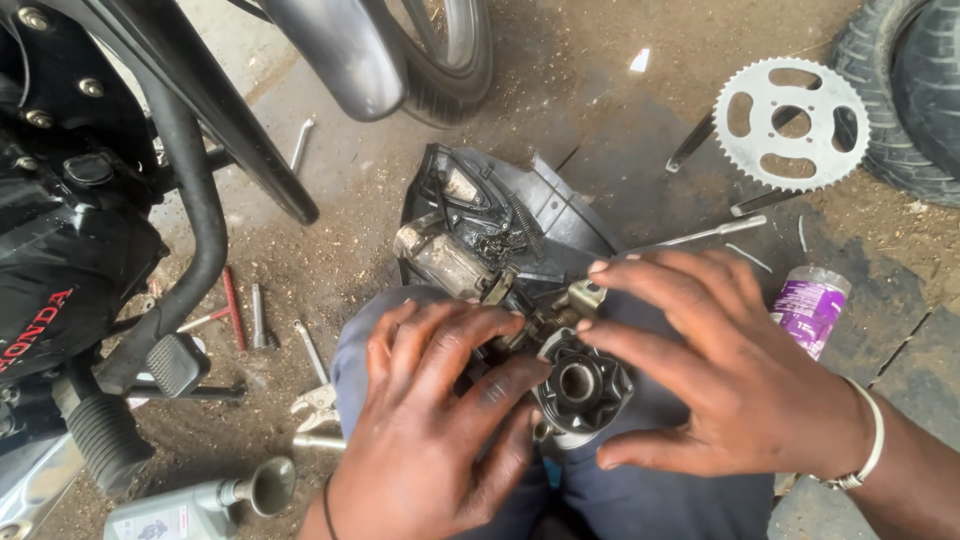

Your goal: The person sits on the ground with a motorcycle carburetor in their lap and disassembles it by hand, removing the float chamber cover and float, then uses a screwdriver to loosen parts and separates the spring and other internal components.

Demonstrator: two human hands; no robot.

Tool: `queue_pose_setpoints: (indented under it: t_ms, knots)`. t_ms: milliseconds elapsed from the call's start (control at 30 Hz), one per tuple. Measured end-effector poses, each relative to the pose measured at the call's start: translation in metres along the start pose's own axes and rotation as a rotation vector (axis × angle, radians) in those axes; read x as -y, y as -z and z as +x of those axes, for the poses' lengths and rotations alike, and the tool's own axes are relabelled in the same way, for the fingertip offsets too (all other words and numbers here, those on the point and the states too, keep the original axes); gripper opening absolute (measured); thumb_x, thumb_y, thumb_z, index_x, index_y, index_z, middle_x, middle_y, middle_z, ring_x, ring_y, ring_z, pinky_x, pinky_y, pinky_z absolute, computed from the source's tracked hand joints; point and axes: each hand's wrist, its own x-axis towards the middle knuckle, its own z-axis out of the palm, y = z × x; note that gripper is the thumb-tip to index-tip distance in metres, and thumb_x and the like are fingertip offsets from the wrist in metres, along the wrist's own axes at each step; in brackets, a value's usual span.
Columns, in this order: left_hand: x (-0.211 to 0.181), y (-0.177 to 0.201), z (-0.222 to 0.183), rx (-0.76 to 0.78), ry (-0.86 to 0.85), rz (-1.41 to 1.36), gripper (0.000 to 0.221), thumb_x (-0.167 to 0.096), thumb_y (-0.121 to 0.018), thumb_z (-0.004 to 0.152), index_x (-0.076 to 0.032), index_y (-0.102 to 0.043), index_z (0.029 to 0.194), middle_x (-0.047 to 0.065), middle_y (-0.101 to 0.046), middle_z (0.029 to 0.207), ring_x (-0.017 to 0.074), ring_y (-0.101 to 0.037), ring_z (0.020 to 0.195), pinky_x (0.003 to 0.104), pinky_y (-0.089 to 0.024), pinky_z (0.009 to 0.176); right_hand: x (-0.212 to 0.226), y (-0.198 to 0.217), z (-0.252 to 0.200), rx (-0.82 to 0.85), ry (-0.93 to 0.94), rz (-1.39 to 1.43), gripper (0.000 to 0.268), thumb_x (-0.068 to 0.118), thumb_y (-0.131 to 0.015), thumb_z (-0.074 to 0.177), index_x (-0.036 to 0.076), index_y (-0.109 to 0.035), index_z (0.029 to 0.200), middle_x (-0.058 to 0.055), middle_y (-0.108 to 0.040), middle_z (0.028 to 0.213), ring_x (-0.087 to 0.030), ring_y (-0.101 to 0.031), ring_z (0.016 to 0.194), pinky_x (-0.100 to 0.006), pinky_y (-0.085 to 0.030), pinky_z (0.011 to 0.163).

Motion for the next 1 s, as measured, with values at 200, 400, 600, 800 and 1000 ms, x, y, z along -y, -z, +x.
queue_pose_setpoints:
  t_ms: [200,400,600,800,1000]
  knots:
    - [0.001,0.002,-0.002,0.018,-0.083,0.236,0.047,-0.027,-0.077,0.075,-0.015,-0.072,0.12,0.01,-0.059,0.134,0.0334,-0.052,0.129,0.067,-0.031,0.111,0.003,0.004,0.002,-0.008,-0.012,-0.008,0.086,0.074,-0.071,0.073,0.01,-0.062,0.13,-0.02,-0.046,0.147,-0.042,-0.042,0.134,-0.059,-0.034,0.106]
    - [0.002,0.001,-0.004,0.016,-0.12,0.247,0.064,-0.032,-0.08,0.066,-0.017,-0.07,0.128,0.011,-0.055,0.136,0.0335,-0.051,0.128,0.068,-0.031,0.11,0.004,0.002,0.005,0.02,0.016,-0.05,0.083,0.077,-0.068,0.072,0.015,-0.065,0.127,-0.021,-0.045,0.147,-0.042,-0.041,0.133,-0.058,-0.032,0.104]
    - [0.002,0.001,-0.001,0.019,-0.119,0.276,0.059,-0.031,-0.079,0.063,-0.02,-0.07,0.121,0.011,-0.054,0.138,0.0348,-0.051,0.128,0.069,-0.031,0.109,0.003,0.001,0.003,-0.026,0.037,-0.086,0.086,0.078,-0.066,0.073,0.015,-0.063,0.131,-0.019,-0.045,0.147,-0.039,-0.04,0.134,-0.056,-0.031,0.106]
    - [0.014,-0.003,-0.035,-0.23,0.085,0.253,0.038,-0.019,-0.074,0.076,-0.023,-0.071,0.114,0.006,-0.059,0.13,0.0307,-0.055,0.129,0.059,-0.039,0.116,-0.021,0.001,-0.031,-0.189,-0.163,0.065,0.105,0.075,-0.069,0.077,0.009,-0.037,0.153,-0.017,-0.037,0.158,-0.034,-0.038,0.147,-0.052,-0.031,0.123]
    - [0.184,-0.047,-0.292,-0.334,0.305,0.257,0.018,-0.027,-0.07,0.092,-0.018,-0.068,0.107,0.012,-0.061,0.124,0.028,-0.06,0.121,0.039,-0.054,0.102,-0.084,-0.059,-0.158,-0.183,-0.703,0.95,0.119,0.069,-0.068,0.082,0.011,-0.019,0.174,-0.022,-0.03,0.17,-0.037,-0.03,0.153,-0.049,-0.027,0.115]
